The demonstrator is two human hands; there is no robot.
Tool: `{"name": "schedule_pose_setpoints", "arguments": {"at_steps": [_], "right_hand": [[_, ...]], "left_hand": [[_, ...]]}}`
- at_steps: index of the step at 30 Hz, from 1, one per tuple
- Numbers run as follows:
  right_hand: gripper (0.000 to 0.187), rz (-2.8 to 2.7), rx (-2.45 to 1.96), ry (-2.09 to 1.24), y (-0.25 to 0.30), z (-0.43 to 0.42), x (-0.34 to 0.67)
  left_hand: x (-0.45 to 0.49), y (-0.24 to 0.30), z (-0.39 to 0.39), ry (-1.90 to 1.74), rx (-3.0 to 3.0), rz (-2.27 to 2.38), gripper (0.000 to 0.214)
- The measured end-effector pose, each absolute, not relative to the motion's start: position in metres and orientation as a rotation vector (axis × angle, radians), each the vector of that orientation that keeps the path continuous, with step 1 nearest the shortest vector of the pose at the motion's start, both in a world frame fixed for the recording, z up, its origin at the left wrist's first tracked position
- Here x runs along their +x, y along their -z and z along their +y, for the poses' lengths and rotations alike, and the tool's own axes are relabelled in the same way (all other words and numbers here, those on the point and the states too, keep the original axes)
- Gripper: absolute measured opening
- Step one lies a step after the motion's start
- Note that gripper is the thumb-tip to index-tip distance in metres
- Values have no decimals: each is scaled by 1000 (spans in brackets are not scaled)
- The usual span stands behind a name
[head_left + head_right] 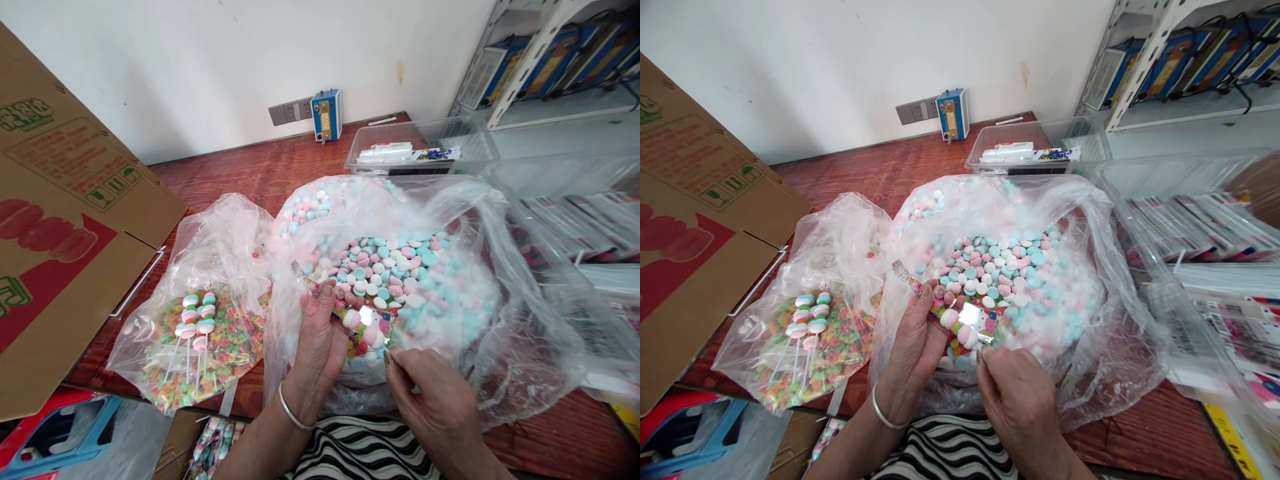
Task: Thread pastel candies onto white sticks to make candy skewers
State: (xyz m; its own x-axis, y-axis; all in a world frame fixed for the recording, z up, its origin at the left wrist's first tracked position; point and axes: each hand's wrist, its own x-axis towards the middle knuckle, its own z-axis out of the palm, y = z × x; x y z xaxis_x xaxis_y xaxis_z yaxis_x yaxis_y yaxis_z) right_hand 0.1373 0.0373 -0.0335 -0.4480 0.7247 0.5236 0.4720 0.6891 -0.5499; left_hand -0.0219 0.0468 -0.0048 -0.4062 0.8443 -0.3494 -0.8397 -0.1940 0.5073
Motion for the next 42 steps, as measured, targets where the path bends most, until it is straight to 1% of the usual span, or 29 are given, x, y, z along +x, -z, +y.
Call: {"name": "schedule_pose_setpoints", "arguments": {"at_steps": [2,3,4,5,6,8,10,11,12,14,19,21,23,24,25,27,29,30,31,32,34,37,39,41,42], "right_hand": [[10,-2201,-814,-294,34,39,139],[11,-2211,-792,-296,34,39,139],[10,-2197,-801,-357,34,39,138],[8,-2166,-848,-493,33,39,137],[8,-2106,-918,-705,32,39,135],[21,-1844,-1062,-1308,28,40,131],[31,-1398,-1100,-1924,24,41,127],[33,-1163,-1061,-2154,22,42,125],[33,-960,-1002,-2316,21,42,124],[33,-731,-901,-2466,18,42,123],[37,-720,-915,-2442,19,39,121],[37,-782,-949,-2417,21,38,121],[36,-992,-992,-2269,23,38,122],[34,-1173,-1022,-2110,24,38,123],[31,-1386,-1049,-1880,25,38,124],[24,-1799,-1047,-1272,28,40,127],[18,-2072,-959,-697,31,41,129],[16,-2148,-898,-489,33,42,129],[15,-2192,-845,-347,34,42,130],[13,-2210,-819,-282,35,43,130],[13,-2192,-846,-348,37,43,129],[15,-2107,-959,-631,37,43,130],[14,-2040,-1006,-803,36,43,130],[15,-1931,-1026,-1070,32,43,130],[17,-1834,-1031,-1267,29,42,129]], "left_hand": [[-22,6,47,-1822,1,797,17],[-21,7,47,-1816,3,805,17],[-21,7,47,-1810,10,804,17],[-21,6,47,-1807,23,792,17],[-21,6,48,-1804,39,771,16],[-20,5,47,-1798,73,712,15],[-20,5,47,-1778,91,644,13],[-20,6,46,-1760,90,605,12],[-20,7,46,-1737,84,567,11],[-23,9,45,-1692,69,525,12],[-37,9,48,-1730,80,639,29],[-40,6,51,-1769,63,669,25],[-39,4,55,-1788,46,673,14],[-36,3,56,-1788,39,670,9],[-33,3,57,-1785,31,669,6],[-24,2,58,-1780,9,687,9],[-15,2,57,-1780,-9,718,13],[-11,1,56,-1779,-7,722,14],[-9,1,54,-1769,4,716,14],[-8,1,53,-1749,18,704,15],[-10,1,53,-1715,32,693,18],[-22,2,56,-1762,23,742,26],[-31,3,59,-1807,45,762,25],[-36,2,62,-1811,86,753,19],[-36,2,63,-1809,100,746,17]]}}
